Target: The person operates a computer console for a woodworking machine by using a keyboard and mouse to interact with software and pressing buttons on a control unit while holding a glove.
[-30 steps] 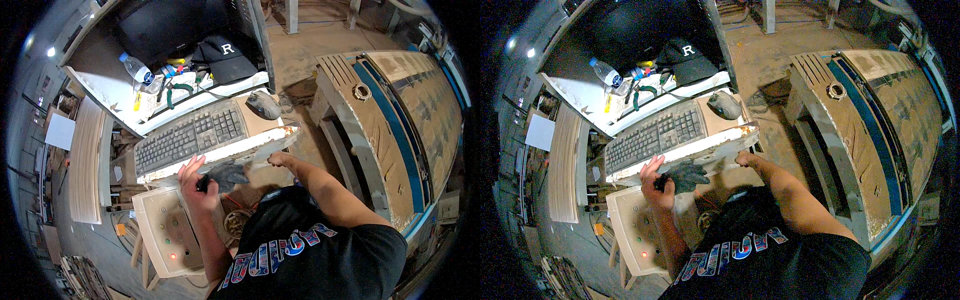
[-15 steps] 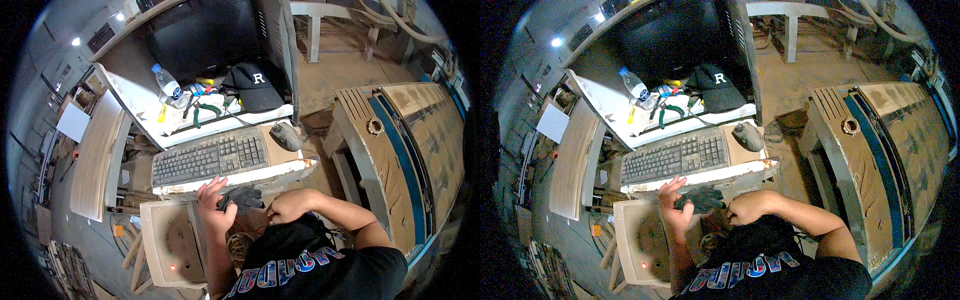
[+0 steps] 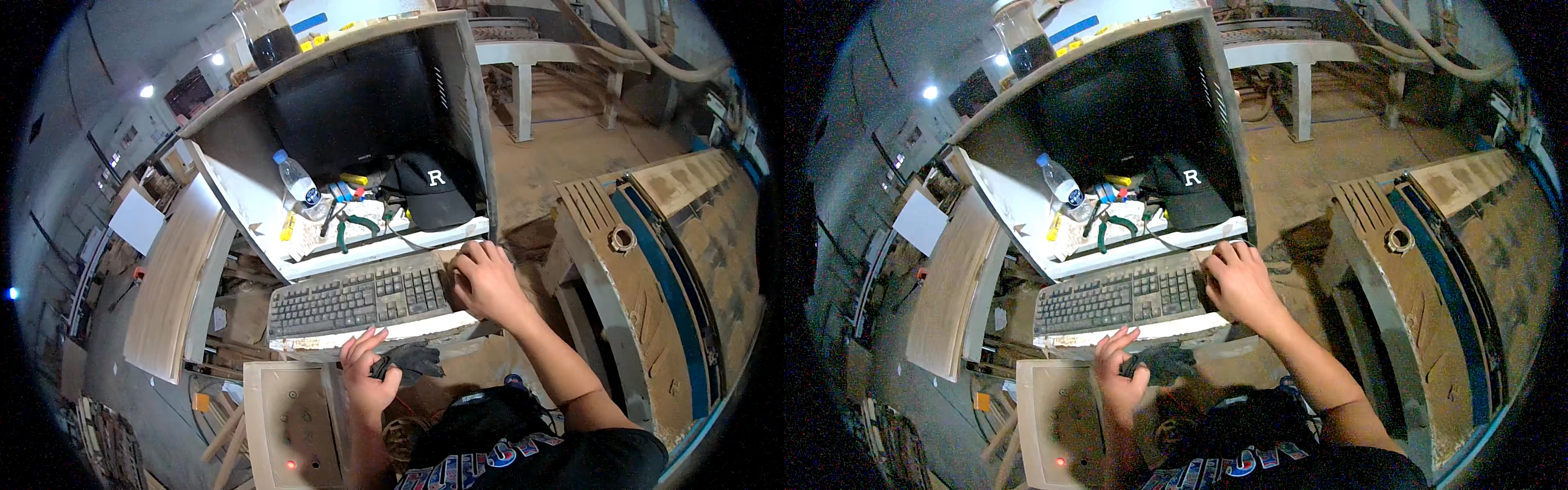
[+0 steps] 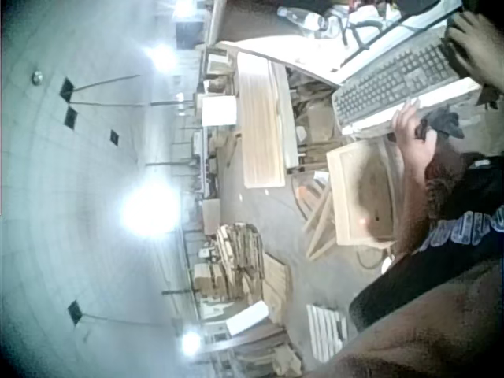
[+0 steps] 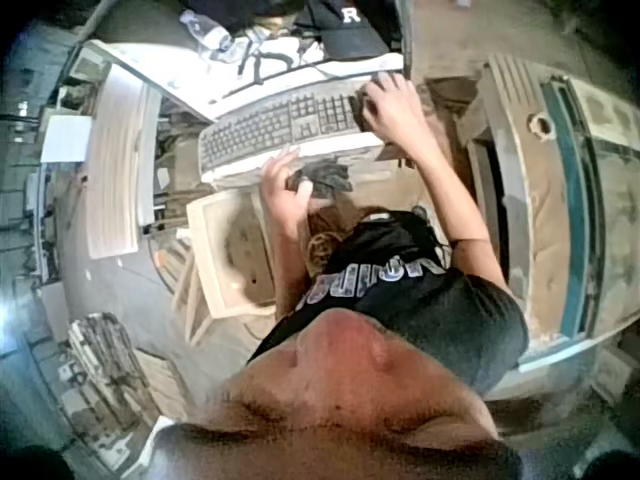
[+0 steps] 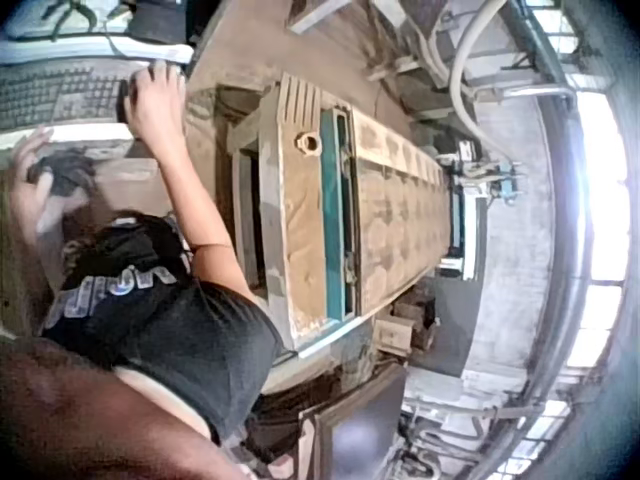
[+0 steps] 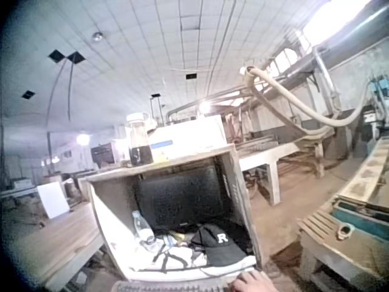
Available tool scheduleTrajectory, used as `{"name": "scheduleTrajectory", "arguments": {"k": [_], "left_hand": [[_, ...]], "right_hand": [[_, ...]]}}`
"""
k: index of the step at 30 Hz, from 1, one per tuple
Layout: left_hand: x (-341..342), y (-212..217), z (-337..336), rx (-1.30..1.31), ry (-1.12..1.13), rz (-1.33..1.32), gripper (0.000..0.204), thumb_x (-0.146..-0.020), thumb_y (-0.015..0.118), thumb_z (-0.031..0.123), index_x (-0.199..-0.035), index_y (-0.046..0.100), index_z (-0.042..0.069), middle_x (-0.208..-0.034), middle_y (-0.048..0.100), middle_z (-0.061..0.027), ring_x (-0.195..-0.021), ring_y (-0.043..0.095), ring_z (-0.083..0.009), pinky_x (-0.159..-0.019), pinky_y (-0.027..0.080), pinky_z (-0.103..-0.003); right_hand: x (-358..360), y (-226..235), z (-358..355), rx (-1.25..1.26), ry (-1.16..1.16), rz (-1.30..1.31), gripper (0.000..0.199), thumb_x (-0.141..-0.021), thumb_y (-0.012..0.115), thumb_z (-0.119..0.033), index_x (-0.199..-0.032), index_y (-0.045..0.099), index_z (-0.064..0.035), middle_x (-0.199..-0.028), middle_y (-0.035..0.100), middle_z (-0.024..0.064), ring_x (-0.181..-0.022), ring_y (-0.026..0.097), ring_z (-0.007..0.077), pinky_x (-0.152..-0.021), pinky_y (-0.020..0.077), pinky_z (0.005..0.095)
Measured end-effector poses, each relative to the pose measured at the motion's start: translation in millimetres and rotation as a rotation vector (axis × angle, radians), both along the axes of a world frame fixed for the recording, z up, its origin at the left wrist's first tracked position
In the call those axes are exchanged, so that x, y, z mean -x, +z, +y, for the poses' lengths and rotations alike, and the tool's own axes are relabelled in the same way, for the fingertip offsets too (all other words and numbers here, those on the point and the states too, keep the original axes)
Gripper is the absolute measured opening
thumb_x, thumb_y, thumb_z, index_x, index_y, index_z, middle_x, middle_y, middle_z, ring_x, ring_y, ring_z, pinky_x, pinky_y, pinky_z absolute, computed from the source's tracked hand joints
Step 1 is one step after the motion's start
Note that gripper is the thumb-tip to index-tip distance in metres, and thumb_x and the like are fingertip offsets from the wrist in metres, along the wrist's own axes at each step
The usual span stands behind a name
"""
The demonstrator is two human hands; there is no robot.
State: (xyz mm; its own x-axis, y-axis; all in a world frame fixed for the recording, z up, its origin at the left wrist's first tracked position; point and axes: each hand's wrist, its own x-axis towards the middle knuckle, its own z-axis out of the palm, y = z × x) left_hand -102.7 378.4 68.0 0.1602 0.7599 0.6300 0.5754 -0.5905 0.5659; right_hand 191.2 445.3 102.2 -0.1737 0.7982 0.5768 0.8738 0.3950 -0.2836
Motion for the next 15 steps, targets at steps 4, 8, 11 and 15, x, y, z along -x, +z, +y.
{"name": "scheduleTrajectory", "arguments": {"k": [4,8,11,15], "left_hand": [[3,1,-1,0.009,-0.001,0.043,0.024,-0.075,0.071,0.002,-0.08,0.048,0.006,-0.134,0.077,-0.0113,-0.139,0.065,-0.0358,-0.12,0.041,-0.055],[3,1,1,0.009,-0.009,0.043,0.024,-0.075,0.071,0.002,-0.081,0.048,0.007,-0.134,0.076,-0.0111,-0.139,0.065,-0.0354,-0.12,0.041,-0.055],[3,1,2,0.016,-0.01,0.046,0.024,-0.074,0.07,0.003,-0.081,0.048,0.007,-0.134,0.077,-0.0111,-0.139,0.065,-0.0356,-0.12,0.04,-0.055],[2,-1,2,0.029,-0.002,0.015,0.023,-0.073,0.07,0.004,-0.077,0.048,0.007,-0.133,0.077,-0.0112,-0.138,0.065,-0.036,-0.121,0.038,-0.055]], "right_hand": [[1,-3,-1,0.009,-0.059,0.026,0.038,-0.085,0.08,-0.019,-0.119,0.07,-0.0065,-0.126,0.062,0.0178,-0.125,0.056,0.0417,-0.106,0.0462,0.0528],[0,-9,2,0.086,-0.123,0.062,0.041,-0.088,0.077,-0.019,-0.126,0.068,-0.0061,-0.134,0.059,0.0211,-0.13,0.053,0.0444,-0.111,0.0444,0.0564],[-1,-14,5,0.106,-0.127,0.082,0.043,-0.089,0.076,-0.02,-0.128,0.068,-0.0063,-0.137,0.059,0.0226,-0.131,0.054,0.0462,-0.111,0.0446,0.0578],[-1,-15,6,0.161,-0.114,0.075,0.043,-0.09,0.074,-0.02,-0.131,0.069,-0.008,-0.143,0.059,0.0239,-0.133,0.054,0.0484,-0.113,0.0449,0.0589]]}}
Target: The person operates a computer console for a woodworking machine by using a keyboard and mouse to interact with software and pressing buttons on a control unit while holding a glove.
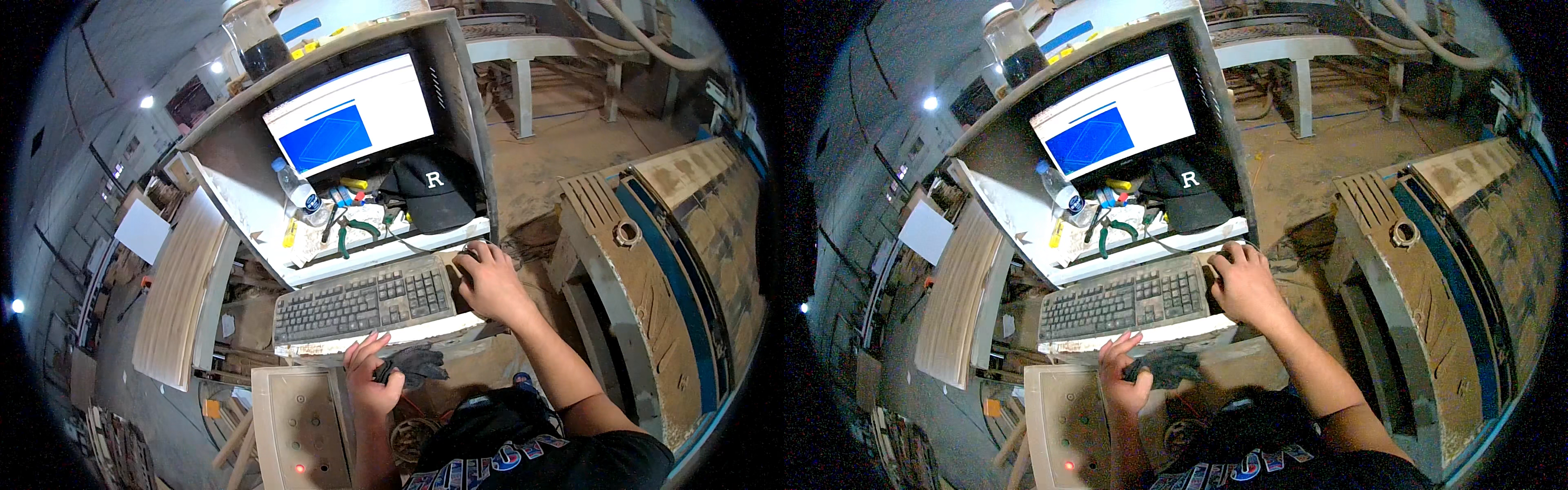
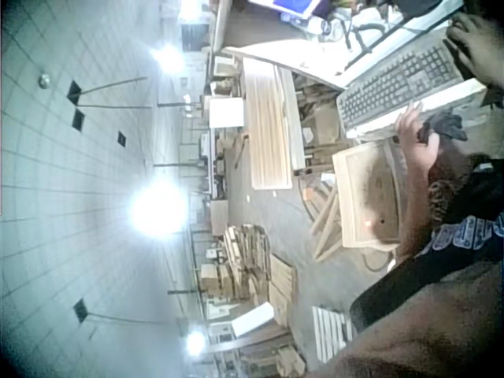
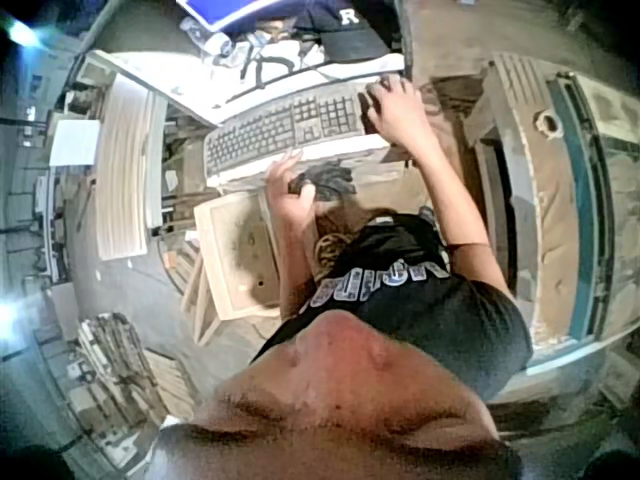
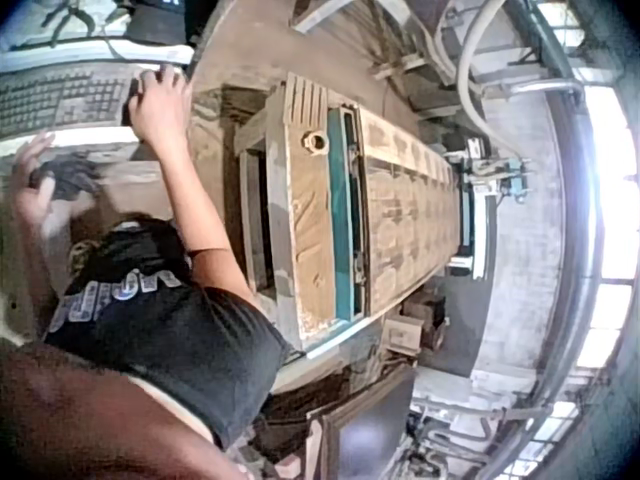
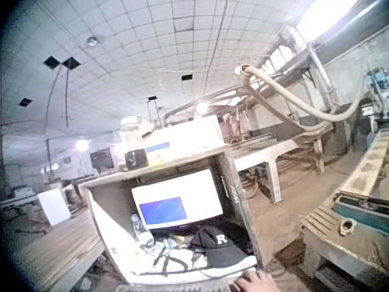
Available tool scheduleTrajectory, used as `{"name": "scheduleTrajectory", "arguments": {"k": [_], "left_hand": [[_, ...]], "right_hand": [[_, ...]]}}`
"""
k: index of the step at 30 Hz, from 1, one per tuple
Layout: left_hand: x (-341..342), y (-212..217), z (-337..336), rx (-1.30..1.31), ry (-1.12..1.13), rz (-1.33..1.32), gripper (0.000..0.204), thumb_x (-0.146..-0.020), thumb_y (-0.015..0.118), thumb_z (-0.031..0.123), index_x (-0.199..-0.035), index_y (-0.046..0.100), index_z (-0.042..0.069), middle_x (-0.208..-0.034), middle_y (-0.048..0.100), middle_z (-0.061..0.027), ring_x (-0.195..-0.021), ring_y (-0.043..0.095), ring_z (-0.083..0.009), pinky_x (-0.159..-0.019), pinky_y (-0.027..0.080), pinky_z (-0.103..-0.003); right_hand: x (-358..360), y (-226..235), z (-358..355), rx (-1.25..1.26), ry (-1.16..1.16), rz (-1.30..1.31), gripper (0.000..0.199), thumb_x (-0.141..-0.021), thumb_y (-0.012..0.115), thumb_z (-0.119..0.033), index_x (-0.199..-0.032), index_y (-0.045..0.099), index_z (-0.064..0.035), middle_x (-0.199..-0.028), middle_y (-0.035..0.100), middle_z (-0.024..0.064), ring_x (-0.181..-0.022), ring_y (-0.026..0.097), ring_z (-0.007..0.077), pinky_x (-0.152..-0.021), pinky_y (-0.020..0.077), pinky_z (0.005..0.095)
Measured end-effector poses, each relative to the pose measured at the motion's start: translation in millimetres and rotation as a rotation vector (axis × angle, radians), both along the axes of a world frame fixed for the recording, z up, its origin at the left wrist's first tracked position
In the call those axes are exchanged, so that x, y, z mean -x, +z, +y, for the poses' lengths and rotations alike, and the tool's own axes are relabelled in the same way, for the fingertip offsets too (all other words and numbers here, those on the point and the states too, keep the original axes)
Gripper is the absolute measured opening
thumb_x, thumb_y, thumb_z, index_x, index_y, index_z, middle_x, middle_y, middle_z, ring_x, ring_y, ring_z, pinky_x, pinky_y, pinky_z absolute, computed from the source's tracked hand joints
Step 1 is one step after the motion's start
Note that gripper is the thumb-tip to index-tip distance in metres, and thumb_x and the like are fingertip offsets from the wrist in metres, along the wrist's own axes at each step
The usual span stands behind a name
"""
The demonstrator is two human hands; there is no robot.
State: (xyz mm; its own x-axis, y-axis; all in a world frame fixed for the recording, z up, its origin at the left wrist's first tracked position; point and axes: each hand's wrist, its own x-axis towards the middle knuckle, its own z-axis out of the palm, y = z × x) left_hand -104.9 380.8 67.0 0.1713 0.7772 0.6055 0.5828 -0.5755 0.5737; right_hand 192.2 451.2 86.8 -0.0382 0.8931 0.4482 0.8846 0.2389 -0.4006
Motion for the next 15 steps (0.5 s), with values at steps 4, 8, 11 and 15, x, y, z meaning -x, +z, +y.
{"name": "scheduleTrajectory", "arguments": {"k": [4,8,11,15], "left_hand": [[0.2,0.6,-0.9,0.012,0.003,0.001,0.022,-0.072,0.07,0.004,-0.074,0.048,0.007,-0.134,0.077,-0.0114,-0.138,0.065,-0.036,-0.122,0.038,-0.055],[0.5,-0.3,-0.9,0.017,-0.004,-0.017,0.023,-0.073,0.071,0.003,-0.074,0.048,0.007,-0.134,0.077,-0.0114,-0.14,0.064,-0.0356,-0.122,0.038,-0.056],[0.4,0.8,-1.7,0.002,-0.016,-0.005,0.024,-0.073,0.069,0.001,-0.079,0.047,0.007,-0.134,0.077,-0.0122,-0.139,0.064,-0.038,-0.122,0.037,-0.058],[1.7,-0.6,-2.0,-0.034,-0.024,0.028,0.027,-0.072,0.068,0.0,-0.086,0.046,0.008,-0.134,0.076,-0.013,-0.138,0.064,-0.0408,-0.122,0.037,-0.06]], "right_hand": [[0.1,-0.9,-0.4,0.017,-0.001,-0.02,0.043,-0.09,0.074,-0.019,-0.132,0.071,-0.0097,-0.146,0.058,0.0242,-0.135,0.054,0.0489,-0.114,0.0447,0.059],[0.3,5.9,-3.3,0.096,-0.012,-0.011,0.045,-0.09,0.07,-0.014,-0.135,0.07,-0.009,-0.151,0.055,0.0238,-0.142,0.049,0.0484,-0.118,0.0426,0.0581],[-0.1,4.2,-2.9,0.113,-0.017,0.006,0.045,-0.091,0.069,-0.012,-0.135,0.07,-0.0092,-0.151,0.055,0.0242,-0.142,0.049,0.049,-0.118,0.0427,0.0581],[0.2,4.7,-2.3,0.127,-0.033,0.047,0.044,-0.091,0.067,-0.007,-0.135,0.07,-0.0083,-0.15,0.055,0.0248,-0.14,0.05,0.0494,-0.117,0.0439,0.0579]]}}
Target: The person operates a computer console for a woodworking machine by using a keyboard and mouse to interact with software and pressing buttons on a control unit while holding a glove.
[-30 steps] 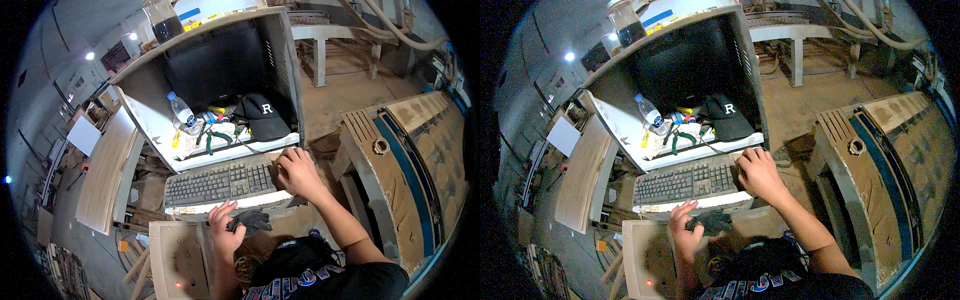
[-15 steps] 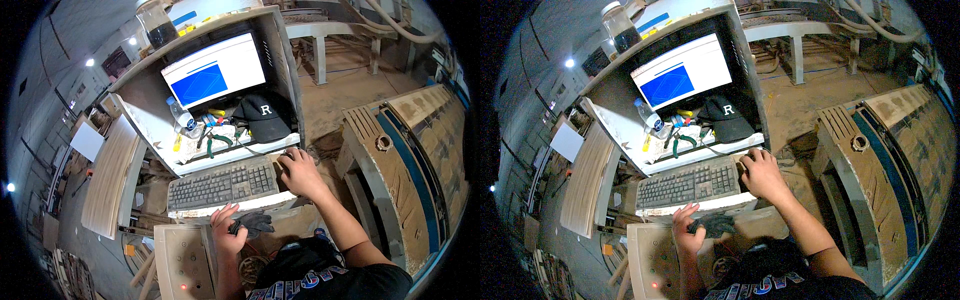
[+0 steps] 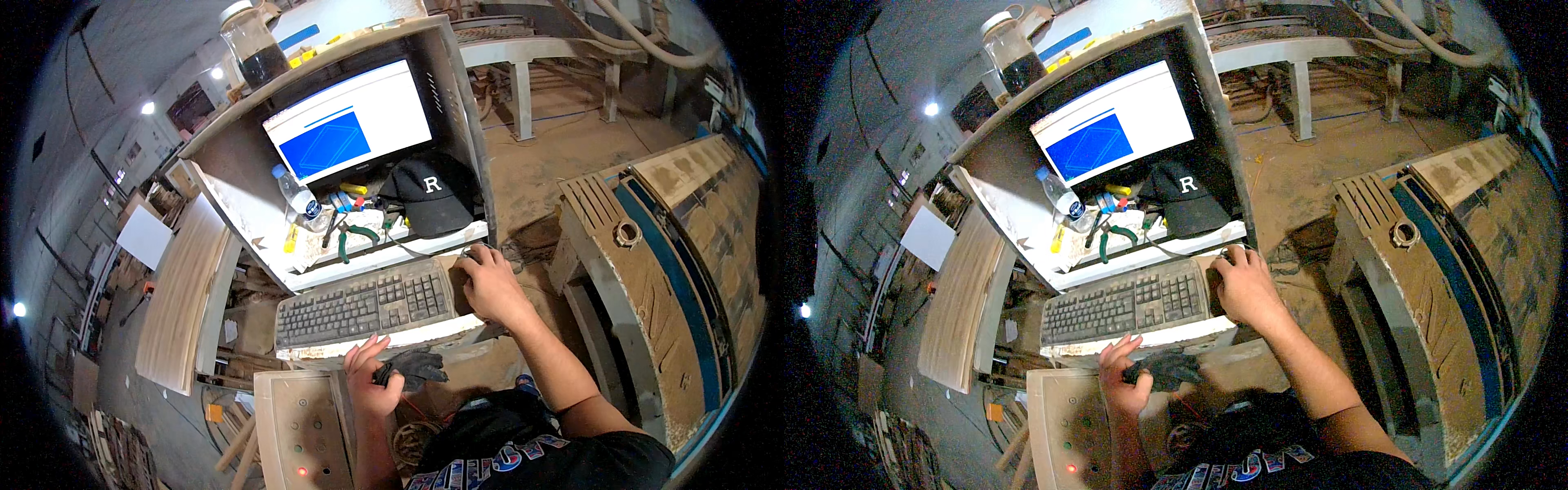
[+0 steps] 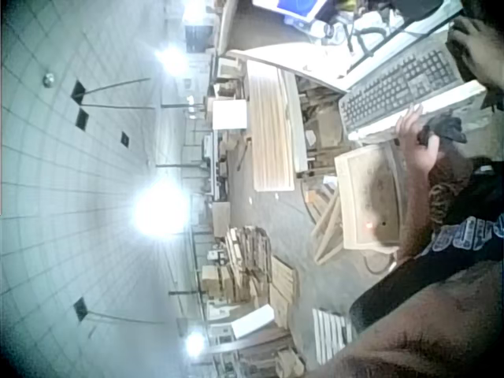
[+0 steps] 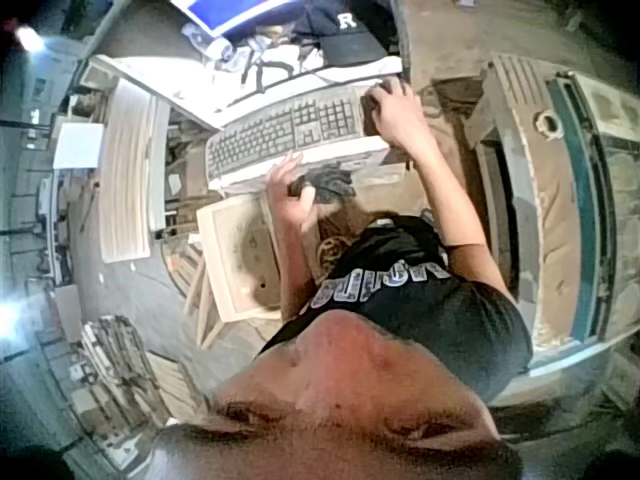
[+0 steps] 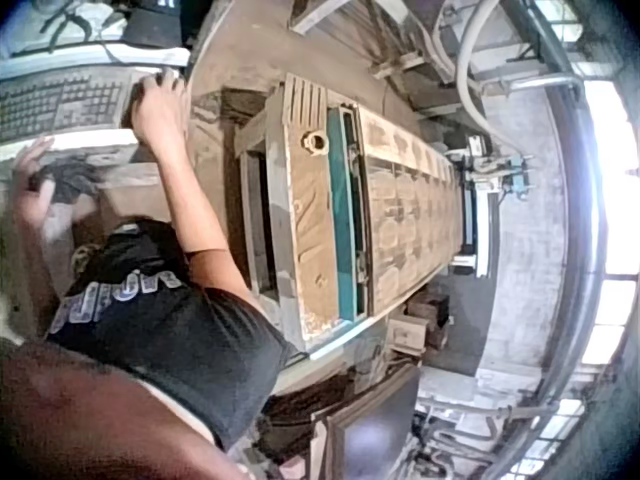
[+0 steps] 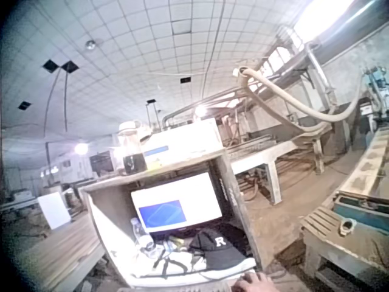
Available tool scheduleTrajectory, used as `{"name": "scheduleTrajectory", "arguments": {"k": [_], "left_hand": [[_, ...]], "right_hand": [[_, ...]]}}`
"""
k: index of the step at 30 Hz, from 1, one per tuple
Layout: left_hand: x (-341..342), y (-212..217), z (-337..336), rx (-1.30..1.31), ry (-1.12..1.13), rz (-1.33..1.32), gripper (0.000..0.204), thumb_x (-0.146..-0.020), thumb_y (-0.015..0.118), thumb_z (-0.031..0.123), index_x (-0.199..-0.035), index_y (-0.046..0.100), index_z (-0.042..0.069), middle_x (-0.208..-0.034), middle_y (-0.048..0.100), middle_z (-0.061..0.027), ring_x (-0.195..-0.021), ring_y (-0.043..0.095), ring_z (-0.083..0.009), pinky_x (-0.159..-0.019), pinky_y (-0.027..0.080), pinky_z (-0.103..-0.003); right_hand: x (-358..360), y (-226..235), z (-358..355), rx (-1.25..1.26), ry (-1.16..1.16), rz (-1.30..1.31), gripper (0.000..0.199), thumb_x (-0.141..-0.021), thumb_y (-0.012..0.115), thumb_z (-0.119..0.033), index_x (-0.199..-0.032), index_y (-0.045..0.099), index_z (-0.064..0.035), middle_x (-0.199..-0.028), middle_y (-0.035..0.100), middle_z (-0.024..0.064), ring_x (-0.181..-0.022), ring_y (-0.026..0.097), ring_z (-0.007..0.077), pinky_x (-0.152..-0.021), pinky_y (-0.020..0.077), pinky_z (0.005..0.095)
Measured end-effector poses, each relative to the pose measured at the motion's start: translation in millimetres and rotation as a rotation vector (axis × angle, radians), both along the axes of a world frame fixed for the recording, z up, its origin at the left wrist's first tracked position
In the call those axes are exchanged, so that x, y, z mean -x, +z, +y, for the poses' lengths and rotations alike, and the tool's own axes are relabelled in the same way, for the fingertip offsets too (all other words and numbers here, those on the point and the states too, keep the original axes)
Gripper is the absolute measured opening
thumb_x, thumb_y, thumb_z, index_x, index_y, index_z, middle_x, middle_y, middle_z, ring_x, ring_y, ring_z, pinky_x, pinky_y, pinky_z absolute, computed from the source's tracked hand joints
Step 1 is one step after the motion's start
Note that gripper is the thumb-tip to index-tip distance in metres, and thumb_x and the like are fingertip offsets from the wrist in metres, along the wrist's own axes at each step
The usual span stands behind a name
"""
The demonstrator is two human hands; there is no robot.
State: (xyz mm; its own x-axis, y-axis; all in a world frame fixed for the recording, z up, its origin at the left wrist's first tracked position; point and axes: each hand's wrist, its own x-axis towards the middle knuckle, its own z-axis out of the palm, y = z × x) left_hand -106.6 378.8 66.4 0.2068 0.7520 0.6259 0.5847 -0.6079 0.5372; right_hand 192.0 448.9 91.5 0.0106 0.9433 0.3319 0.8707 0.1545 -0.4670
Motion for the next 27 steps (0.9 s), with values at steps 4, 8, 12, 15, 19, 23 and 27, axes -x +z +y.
{"name": "scheduleTrajectory", "arguments": {"k": [4,8,12,15,19,23,27], "left_hand": [[0,-1,1,-0.002,-0.012,0.003,0.028,-0.072,0.067,0.0,-0.088,0.046,0.008,-0.135,0.076,-0.0127,-0.139,0.064,-0.0406,-0.122,0.037,-0.06],[0,-3,2,-0.021,-0.016,-0.002,0.028,-0.072,0.067,-0.002,-0.088,0.046,0.009,-0.135,0.076,-0.0129,-0.139,0.064,-0.0402,-0.122,0.037,-0.059],[1,-6,4,-0.018,-0.016,0.0,0.029,-0.071,0.067,-0.002,-0.088,0.046,0.008,-0.134,0.076,-0.0133,-0.139,0.064,-0.0403,-0.122,0.037,-0.059],[1,-4,2,-0.022,-0.01,-0.013,0.029,-0.071,0.067,-0.002,-0.088,0.046,0.008,-0.134,0.077,-0.0134,-0.139,0.064,-0.0408,-0.122,0.037,-0.059],[2,-5,3,-0.017,-0.008,-0.003,0.029,-0.07,0.067,-0.001,-0.088,0.046,0.008,-0.134,0.077,-0.0134,-0.139,0.064,-0.0409,-0.122,0.037,-0.059],[-1,-2,2,-0.01,-0.006,-0.025,0.028,-0.071,0.066,-0.002,-0.087,0.046,0.008,-0.134,0.077,-0.0133,-0.138,0.064,-0.0408,-0.123,0.037,-0.059],[-2,-1,1,0.002,-0.001,-0.031,0.026,-0.071,0.066,-0.002,-0.085,0.045,0.007,-0.133,0.077,-0.013,-0.138,0.065,-0.0402,-0.123,0.036,-0.058]], "right_hand": [[-2,-7,4,-0.02,-0.1,-0.022,0.044,-0.091,0.065,-0.002,-0.134,0.07,-0.0049,-0.148,0.056,0.0249,-0.138,0.052,0.0483,-0.116,0.0459,0.0566],[-3,-13,7,-0.031,-0.083,-0.018,0.044,-0.09,0.064,0.0,-0.134,0.07,-0.0034,-0.148,0.057,0.0247,-0.138,0.053,0.0472,-0.116,0.0458,0.0568],[-1,-3,3,-0.008,-0.102,-0.047,0.045,-0.092,0.07,-0.011,-0.137,0.069,-0.0082,-0.143,0.059,0.0219,-0.133,0.055,0.0443,-0.112,0.0475,0.0557],[4,10,-4,0.06,-0.1,-0.072,0.049,-0.092,0.075,-0.027,-0.139,0.069,-0.0136,-0.14,0.059,0.0205,-0.129,0.056,0.043,-0.11,0.0484,0.0547],[5,14,-6,0.078,-0.096,-0.118,0.054,-0.093,0.077,-0.04,-0.141,0.068,-0.0165,-0.14,0.058,0.0184,-0.129,0.055,0.0407,-0.109,0.0482,0.0541],[4,14,-6,0.085,-0.081,-0.115,0.055,-0.093,0.077,-0.034,-0.143,0.066,-0.0148,-0.141,0.056,0.0189,-0.129,0.055,0.0413,-0.109,0.0486,0.0537],[2,10,-4,0.087,-0.084,-0.073,0.052,-0.095,0.075,-0.02,-0.144,0.062,-0.0098,-0.143,0.052,0.0207,-0.129,0.054,0.0432,-0.111,0.0493,0.0533]]}}
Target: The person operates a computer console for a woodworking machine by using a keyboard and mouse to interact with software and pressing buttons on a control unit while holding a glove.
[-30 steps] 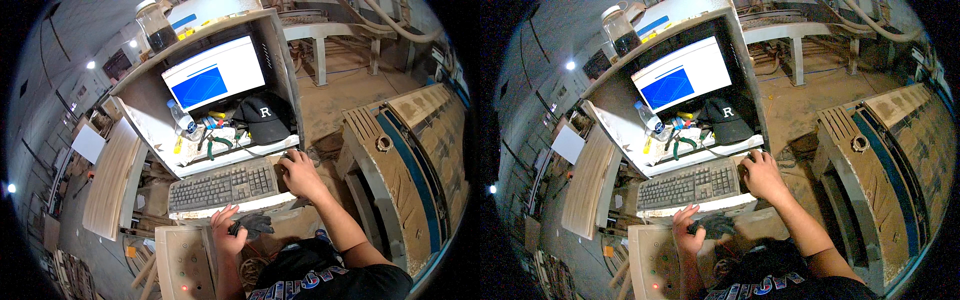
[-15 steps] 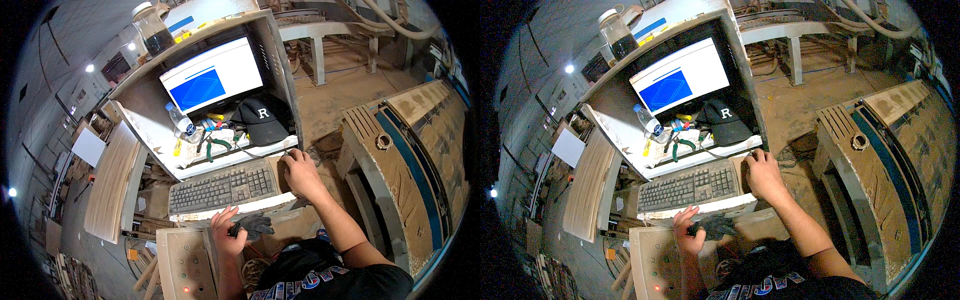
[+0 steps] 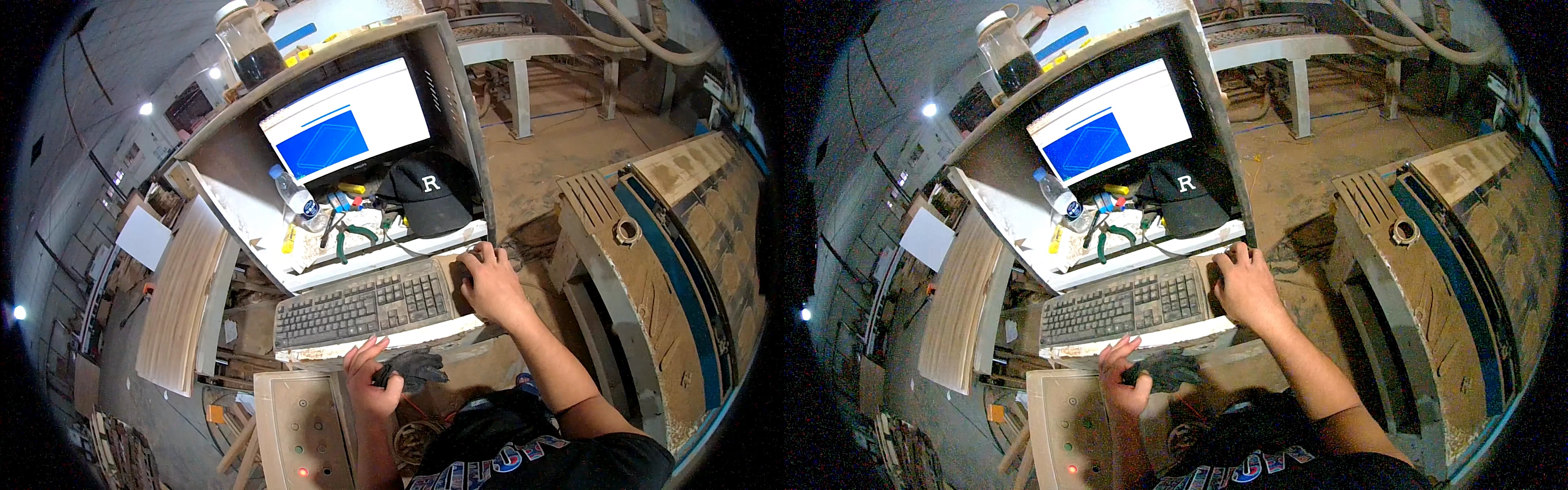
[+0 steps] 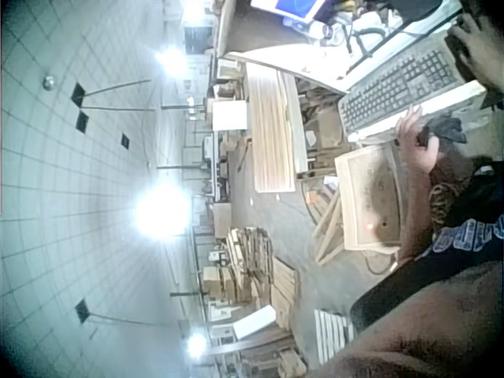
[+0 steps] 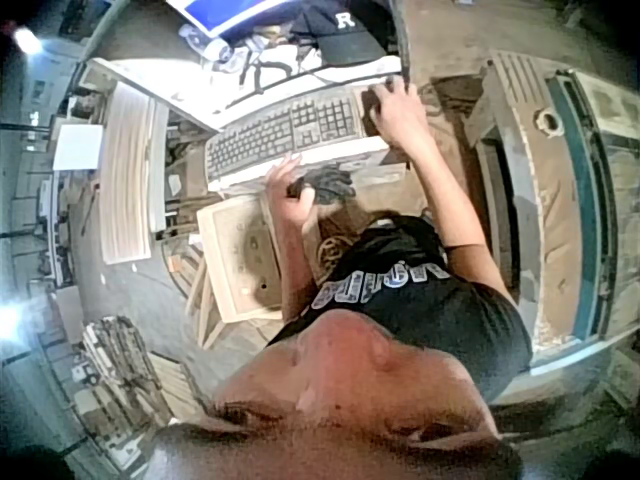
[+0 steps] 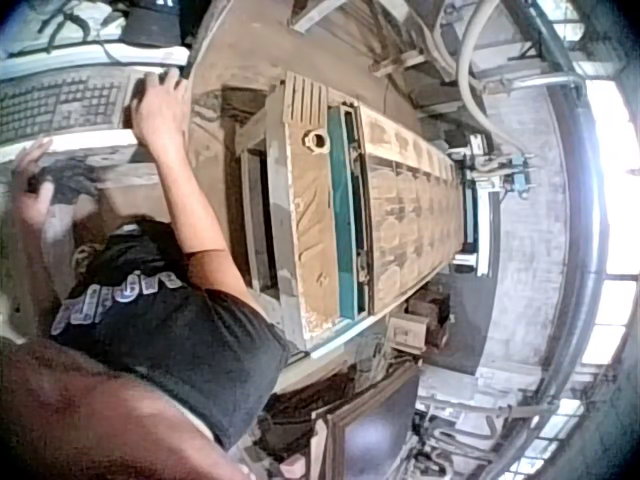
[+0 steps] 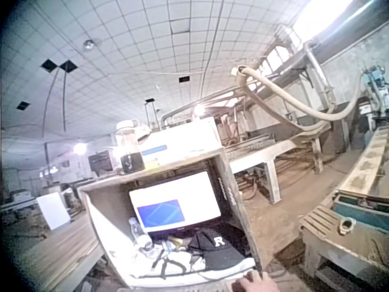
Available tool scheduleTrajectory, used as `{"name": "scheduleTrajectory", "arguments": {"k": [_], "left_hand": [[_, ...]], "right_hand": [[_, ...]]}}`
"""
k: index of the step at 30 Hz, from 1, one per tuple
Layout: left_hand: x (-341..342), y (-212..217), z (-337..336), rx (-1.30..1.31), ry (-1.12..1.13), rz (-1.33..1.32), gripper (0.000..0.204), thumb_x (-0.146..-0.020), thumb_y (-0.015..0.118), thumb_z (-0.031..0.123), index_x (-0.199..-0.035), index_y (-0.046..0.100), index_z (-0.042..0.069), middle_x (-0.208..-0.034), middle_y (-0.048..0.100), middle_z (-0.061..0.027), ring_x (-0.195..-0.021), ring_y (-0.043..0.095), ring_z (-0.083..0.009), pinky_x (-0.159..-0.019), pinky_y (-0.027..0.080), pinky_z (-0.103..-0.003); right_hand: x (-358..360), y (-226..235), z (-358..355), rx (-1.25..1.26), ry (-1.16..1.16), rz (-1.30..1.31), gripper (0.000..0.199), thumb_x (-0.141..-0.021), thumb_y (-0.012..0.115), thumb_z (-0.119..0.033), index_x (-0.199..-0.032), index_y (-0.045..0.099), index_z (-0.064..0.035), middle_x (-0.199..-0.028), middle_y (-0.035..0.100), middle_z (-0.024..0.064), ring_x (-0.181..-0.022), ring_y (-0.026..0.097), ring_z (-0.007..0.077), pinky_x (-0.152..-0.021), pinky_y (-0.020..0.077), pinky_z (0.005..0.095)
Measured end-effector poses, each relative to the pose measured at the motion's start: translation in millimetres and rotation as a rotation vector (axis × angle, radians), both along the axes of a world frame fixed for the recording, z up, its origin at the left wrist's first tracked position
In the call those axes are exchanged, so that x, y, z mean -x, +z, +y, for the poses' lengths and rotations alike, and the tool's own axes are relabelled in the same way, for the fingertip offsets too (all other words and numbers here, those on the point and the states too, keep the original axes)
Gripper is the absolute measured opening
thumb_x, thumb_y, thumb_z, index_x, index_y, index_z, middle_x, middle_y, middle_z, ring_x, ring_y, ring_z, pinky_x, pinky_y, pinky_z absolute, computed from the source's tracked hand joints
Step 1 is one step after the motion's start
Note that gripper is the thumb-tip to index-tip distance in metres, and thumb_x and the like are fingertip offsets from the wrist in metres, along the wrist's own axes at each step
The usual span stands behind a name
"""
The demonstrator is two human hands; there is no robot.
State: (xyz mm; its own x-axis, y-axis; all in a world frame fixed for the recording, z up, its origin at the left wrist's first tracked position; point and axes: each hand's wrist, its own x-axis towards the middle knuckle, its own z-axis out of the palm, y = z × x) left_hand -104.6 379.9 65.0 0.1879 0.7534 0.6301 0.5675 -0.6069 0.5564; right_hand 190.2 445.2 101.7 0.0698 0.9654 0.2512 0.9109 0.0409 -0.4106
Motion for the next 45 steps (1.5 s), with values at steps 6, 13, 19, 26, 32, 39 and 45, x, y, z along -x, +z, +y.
{"name": "scheduleTrajectory", "arguments": {"k": [6,13,19,26,32,39,45], "left_hand": [[0,-1,0,0.01,0.004,-0.008,0.024,-0.069,0.065,-0.003,-0.082,0.046,0.007,-0.133,0.077,-0.0134,-0.138,0.065,-0.0398,-0.123,0.036,-0.057],[1,-2,2,0.017,0.012,-0.003,0.022,-0.068,0.065,-0.002,-0.078,0.047,0.007,-0.133,0.077,-0.0138,-0.138,0.065,-0.0392,-0.123,0.036,-0.056],[0,-1,1,0.014,0.006,-0.01,0.021,-0.069,0.065,0.0,-0.08,0.048,0.007,-0.133,0.077,-0.0133,-0.138,0.065,-0.0391,-0.123,0.035,-0.057],[1,-4,1,0.018,0.007,-0.013,0.021,-0.07,0.065,0.0,-0.081,0.048,0.007,-0.134,0.077,-0.0127,-0.138,0.065,-0.0391,-0.124,0.035,-0.057],[1,-3,1,0.017,0.01,-0.004,0.022,-0.07,0.065,0.0,-0.083,0.048,0.007,-0.134,0.077,-0.0122,-0.137,0.065,-0.0396,-0.123,0.035,-0.058],[0,-1,1,0.013,0.008,-0.011,0.023,-0.069,0.065,0.0,-0.083,0.047,0.007,-0.134,0.077,-0.0126,-0.137,0.065,-0.0401,-0.123,0.036,-0.059],[1,-2,1,0.014,0.033,-0.012,0.022,-0.069,0.068,0.001,-0.075,0.048,0.008,-0.131,0.079,-0.0086,-0.137,0.066,-0.0346,-0.12,0.038,-0.054]], "right_hand": [[-3,-13,6,-0.067,0.035,0.038,0.047,-0.094,0.072,-0.01,-0.14,0.062,-0.0062,-0.142,0.052,0.0227,-0.129,0.054,0.0457,-0.112,0.0493,0.0539],[-4,-13,6,-0.071,0.051,0.049,0.05,-0.092,0.07,-0.005,-0.141,0.062,-0.0051,-0.143,0.052,0.024,-0.132,0.052,0.0473,-0.113,0.0485,0.0546],[-4,-11,6,-0.041,0.056,0.066,0.051,-0.09,0.069,-0.003,-0.141,0.062,-0.0045,-0.143,0.052,0.0241,-0.132,0.052,0.0475,-0.114,0.0483,0.0544],[-4,-12,6,-0.052,0.057,0.066,0.05,-0.091,0.069,-0.003,-0.14,0.063,-0.0037,-0.143,0.051,0.0245,-0.133,0.052,0.0475,-0.114,0.048,0.0546],[-4,-9,5,-0.028,0.053,0.065,0.049,-0.092,0.069,-0.004,-0.14,0.062,-0.0019,-0.143,0.051,0.025,-0.133,0.051,0.0473,-0.115,0.0469,0.0547],[-4,-13,6,-0.041,0.052,0.065,0.047,-0.093,0.069,-0.006,-0.14,0.063,-0.0019,-0.144,0.052,0.025,-0.134,0.051,0.0476,-0.116,0.0467,0.0541],[-5,-15,8,-0.059,0.059,0.045,0.049,-0.091,0.069,-0.007,-0.14,0.064,-0.0023,-0.143,0.053,0.0253,-0.132,0.053,0.048,-0.115,0.0472,0.0541]]}}
